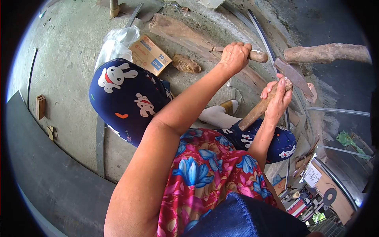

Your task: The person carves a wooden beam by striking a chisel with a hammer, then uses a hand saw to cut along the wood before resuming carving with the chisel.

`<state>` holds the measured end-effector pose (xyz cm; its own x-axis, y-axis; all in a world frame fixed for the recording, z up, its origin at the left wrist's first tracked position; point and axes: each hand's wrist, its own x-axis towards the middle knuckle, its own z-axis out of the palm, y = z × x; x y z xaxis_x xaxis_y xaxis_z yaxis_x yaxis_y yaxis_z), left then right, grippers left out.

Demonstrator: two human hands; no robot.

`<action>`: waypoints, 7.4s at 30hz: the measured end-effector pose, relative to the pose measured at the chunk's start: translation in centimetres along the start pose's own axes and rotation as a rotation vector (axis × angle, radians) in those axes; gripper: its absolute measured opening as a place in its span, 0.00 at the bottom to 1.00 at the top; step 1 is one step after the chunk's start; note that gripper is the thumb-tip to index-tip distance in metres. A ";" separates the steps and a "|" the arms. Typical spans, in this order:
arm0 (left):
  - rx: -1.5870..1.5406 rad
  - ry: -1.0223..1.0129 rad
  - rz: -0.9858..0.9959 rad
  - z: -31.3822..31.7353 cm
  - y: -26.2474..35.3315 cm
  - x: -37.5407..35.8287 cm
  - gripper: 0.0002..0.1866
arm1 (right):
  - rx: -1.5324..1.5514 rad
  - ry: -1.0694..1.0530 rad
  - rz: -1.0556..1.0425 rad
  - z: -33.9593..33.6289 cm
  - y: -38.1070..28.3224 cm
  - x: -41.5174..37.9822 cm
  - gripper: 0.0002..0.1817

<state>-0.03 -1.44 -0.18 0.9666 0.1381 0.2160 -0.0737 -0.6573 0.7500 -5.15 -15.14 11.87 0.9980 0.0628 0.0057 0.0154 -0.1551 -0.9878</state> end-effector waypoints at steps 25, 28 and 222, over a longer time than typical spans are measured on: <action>-0.015 0.014 -0.012 0.1 -0.8 0.8 0.14 | -0.164 -0.019 0.028 1.6 0.5 1.2 0.16; -0.005 0.023 0.008 0.4 -0.5 0.8 0.13 | -0.075 -0.033 0.094 1.2 0.8 1.3 0.15; -0.099 -0.043 -0.053 -1.3 -0.7 0.8 0.16 | -0.293 -0.092 0.159 1.1 -1.6 4.6 0.14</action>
<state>0.49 0.15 0.29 0.9792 0.1379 0.1488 -0.0436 -0.5732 0.8183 -0.64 -13.50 13.30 0.9799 0.1017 -0.1715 -0.1091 -0.4462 -0.8883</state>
